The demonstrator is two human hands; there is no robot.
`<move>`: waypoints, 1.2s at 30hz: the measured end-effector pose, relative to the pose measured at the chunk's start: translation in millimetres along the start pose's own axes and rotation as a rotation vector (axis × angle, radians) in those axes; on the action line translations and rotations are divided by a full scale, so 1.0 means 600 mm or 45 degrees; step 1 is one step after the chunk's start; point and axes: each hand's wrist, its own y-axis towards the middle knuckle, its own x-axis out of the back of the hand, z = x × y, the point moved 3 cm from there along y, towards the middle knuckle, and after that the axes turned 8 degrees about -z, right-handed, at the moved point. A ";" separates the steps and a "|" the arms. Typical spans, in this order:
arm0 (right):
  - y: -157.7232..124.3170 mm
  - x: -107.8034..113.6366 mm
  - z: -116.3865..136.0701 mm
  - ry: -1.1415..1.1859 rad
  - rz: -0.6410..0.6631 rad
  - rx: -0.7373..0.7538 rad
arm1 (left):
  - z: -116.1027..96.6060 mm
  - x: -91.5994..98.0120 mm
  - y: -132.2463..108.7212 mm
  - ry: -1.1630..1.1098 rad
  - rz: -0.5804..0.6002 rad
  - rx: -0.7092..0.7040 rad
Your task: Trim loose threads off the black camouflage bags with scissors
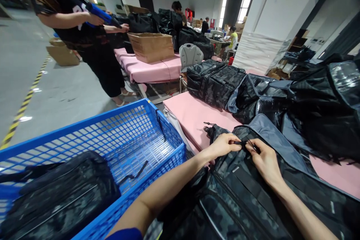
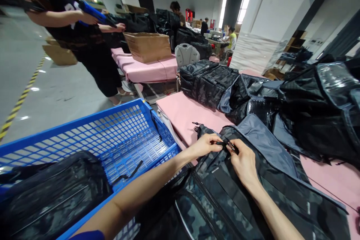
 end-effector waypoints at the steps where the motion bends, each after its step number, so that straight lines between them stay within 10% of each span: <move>1: 0.005 0.006 -0.007 0.069 -0.024 -0.058 | 0.000 0.002 -0.001 0.055 0.006 -0.025; 11: 0.029 0.067 -0.024 0.478 -0.134 -0.382 | -0.092 -0.028 0.025 0.145 -0.068 -0.449; 17: 0.030 0.086 -0.038 0.244 -0.175 -0.327 | -0.080 -0.072 0.058 -0.007 -0.018 -0.285; 25: 0.006 0.116 -0.002 -0.892 -0.311 0.243 | -0.075 -0.065 0.049 -0.102 -0.208 -0.203; 36: -0.001 0.111 0.010 -1.016 -0.445 0.482 | -0.077 -0.067 0.046 -0.073 -0.226 -0.233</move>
